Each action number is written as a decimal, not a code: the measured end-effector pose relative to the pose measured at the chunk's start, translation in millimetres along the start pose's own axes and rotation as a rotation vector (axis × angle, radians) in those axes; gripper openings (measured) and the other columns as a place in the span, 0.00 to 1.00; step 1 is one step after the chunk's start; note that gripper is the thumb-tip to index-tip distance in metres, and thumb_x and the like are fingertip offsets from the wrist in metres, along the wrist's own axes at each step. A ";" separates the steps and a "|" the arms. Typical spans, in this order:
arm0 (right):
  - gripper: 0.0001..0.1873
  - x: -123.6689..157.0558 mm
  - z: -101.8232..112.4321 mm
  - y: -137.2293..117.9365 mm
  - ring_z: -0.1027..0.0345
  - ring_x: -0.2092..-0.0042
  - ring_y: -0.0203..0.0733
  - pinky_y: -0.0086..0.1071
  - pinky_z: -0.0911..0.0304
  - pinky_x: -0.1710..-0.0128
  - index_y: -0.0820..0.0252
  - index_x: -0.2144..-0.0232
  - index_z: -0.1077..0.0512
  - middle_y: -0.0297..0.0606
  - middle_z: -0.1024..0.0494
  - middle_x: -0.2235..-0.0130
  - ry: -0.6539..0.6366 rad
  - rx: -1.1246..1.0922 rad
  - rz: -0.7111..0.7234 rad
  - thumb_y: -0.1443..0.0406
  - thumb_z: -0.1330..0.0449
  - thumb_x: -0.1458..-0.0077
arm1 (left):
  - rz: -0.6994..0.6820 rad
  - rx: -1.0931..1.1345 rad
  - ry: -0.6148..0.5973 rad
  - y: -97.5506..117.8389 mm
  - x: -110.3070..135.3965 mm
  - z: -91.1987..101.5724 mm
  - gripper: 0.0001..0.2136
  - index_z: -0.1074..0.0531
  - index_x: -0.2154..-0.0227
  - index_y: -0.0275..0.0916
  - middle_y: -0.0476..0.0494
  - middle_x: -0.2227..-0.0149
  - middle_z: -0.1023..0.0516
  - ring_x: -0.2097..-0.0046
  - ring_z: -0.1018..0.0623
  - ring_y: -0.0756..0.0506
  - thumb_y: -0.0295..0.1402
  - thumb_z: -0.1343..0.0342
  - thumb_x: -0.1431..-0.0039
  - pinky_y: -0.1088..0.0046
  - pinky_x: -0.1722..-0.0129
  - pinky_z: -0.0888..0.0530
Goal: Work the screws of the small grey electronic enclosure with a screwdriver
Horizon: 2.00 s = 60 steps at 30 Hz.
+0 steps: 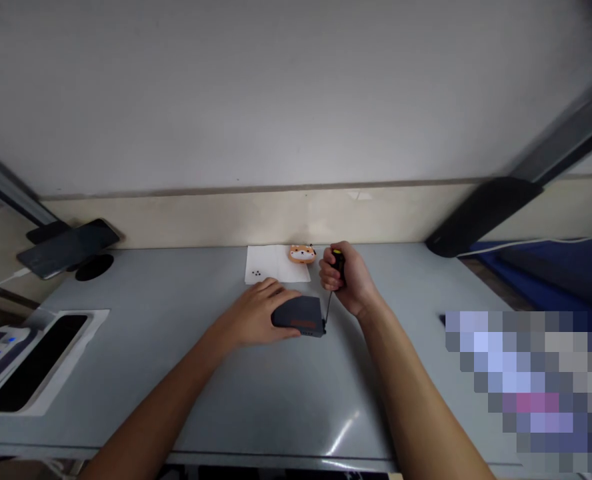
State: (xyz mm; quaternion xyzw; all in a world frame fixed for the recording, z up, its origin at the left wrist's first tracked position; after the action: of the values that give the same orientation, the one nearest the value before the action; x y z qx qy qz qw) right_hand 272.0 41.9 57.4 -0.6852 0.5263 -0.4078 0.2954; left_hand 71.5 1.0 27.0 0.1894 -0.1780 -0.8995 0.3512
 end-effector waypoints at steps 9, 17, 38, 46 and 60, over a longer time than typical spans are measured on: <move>0.17 0.2 -5.3 0.8 0.67 0.83 0.28 0.26 0.66 0.86 0.54 0.80 0.46 0.22 0.53 0.84 0.106 -0.091 0.217 0.58 0.45 0.44 | 0.167 -0.084 0.172 6.3 -0.9 -23.1 0.27 0.32 0.39 0.46 0.40 0.52 0.29 0.47 0.28 0.37 0.44 0.36 0.40 0.54 0.43 0.29; 0.16 20.2 -4.2 -17.6 0.62 0.83 0.31 0.28 0.61 0.85 0.55 0.80 0.47 0.25 0.53 0.83 0.309 -0.370 0.645 0.61 0.47 0.44 | 0.149 0.034 0.094 4.5 -2.3 -27.9 0.33 0.37 0.36 0.51 0.42 0.44 0.27 0.41 0.29 0.36 0.48 0.34 0.41 0.53 0.39 0.33; 0.19 12.3 -31.7 14.0 0.63 0.83 0.30 0.26 0.60 0.86 0.54 0.80 0.45 0.23 0.52 0.83 0.146 -0.155 0.347 0.55 0.46 0.41 | 0.113 0.134 -0.015 -19.2 1.7 -14.8 0.43 0.41 0.32 0.61 0.43 0.38 0.34 0.39 0.29 0.36 0.45 0.27 0.49 0.55 0.39 0.30; 0.18 15.4 -21.9 -0.3 0.62 0.83 0.29 0.25 0.63 0.86 0.55 0.81 0.43 0.25 0.50 0.84 0.246 -0.065 0.415 0.58 0.44 0.43 | 0.100 0.114 -0.038 -16.6 5.1 0.0 0.40 0.41 0.32 0.58 0.43 0.39 0.32 0.38 0.31 0.36 0.39 0.29 0.45 0.55 0.37 0.33; 0.17 4.7 -28.4 23.0 0.58 0.83 0.29 0.27 0.58 0.84 0.55 0.80 0.42 0.25 0.48 0.82 0.115 -0.110 0.478 0.57 0.44 0.44 | 0.095 0.079 0.022 2.2 -5.9 -19.3 0.26 0.36 0.38 0.51 0.46 0.39 0.27 0.38 0.30 0.38 0.38 0.36 0.37 0.53 0.36 0.38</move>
State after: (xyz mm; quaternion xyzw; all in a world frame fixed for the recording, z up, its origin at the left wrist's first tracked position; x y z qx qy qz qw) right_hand 236.8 31.8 53.3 -0.5319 0.7109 -0.3351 0.3153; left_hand 85.7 0.0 12.6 0.2042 -0.2185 -0.8719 0.3877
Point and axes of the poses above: each hand's wrist, its own x-axis away from the middle knuckle, its own z-axis out of the back of the hand, y = z × x, the point moved 3 cm from there along -x, towards the middle knuckle
